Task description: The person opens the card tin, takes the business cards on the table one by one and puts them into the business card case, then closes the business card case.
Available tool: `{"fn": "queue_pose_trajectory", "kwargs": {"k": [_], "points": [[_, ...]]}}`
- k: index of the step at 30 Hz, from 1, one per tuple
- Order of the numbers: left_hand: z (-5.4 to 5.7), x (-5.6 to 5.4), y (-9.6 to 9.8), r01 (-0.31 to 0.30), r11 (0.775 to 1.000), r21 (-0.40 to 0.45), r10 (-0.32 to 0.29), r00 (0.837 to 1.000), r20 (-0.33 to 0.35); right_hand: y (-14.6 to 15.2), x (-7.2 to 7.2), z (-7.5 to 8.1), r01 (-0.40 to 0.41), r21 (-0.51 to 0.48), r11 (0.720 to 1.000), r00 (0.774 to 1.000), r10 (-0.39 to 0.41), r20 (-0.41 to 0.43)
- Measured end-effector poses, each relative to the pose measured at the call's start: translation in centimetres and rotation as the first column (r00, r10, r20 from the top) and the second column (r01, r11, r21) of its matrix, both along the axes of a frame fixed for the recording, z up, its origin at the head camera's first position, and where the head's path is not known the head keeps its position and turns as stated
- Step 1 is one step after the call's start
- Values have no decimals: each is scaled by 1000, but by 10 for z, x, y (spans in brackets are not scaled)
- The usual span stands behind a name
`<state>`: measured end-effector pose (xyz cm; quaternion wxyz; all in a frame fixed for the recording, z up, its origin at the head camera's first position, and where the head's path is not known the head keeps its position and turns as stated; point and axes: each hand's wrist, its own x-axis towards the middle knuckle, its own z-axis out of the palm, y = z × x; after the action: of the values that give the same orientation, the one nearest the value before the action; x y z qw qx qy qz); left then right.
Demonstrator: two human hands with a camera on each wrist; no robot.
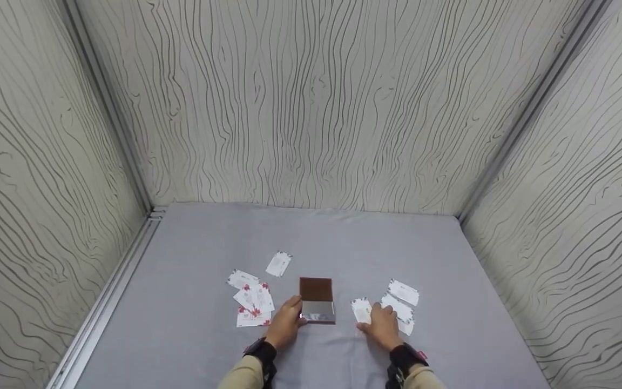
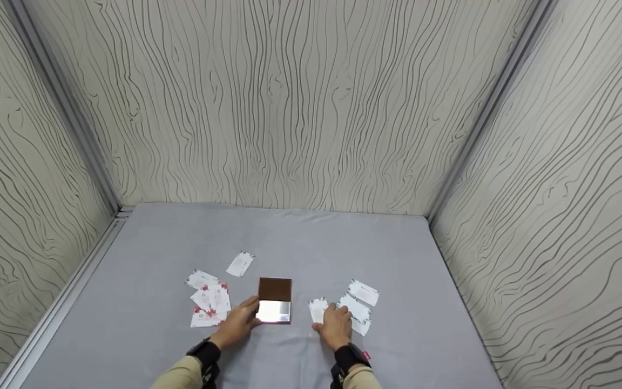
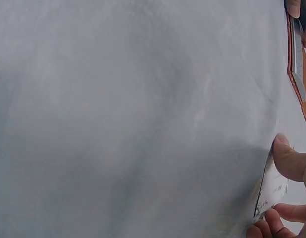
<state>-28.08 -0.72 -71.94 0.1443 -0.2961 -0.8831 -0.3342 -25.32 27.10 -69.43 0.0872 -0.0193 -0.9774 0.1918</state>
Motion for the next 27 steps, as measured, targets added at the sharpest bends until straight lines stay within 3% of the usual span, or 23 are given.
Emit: {"fn": "queue_pose_trajectory", "kwargs": {"k": [4, 9, 16, 27], "points": [[-2, -1, 0, 12, 1000, 6, -12, 999, -41, -1, -1, 1, 4, 4, 1000, 998, -4, -58], [-2, -1, 0, 8, 1000, 12, -8, 999, -32, -4, -3, 4, -28, -61, 998, 990, 19, -139], [0, -1, 0, 0, 1000, 1, 0, 999, 39, -11, -8, 10, -136, -45, 990, 937, 114, -331], [-2, -2, -1, -9, 1000, 4, 9, 997, 82, -34, -18, 16, -171, -81, 982, 926, 132, -353]]}}
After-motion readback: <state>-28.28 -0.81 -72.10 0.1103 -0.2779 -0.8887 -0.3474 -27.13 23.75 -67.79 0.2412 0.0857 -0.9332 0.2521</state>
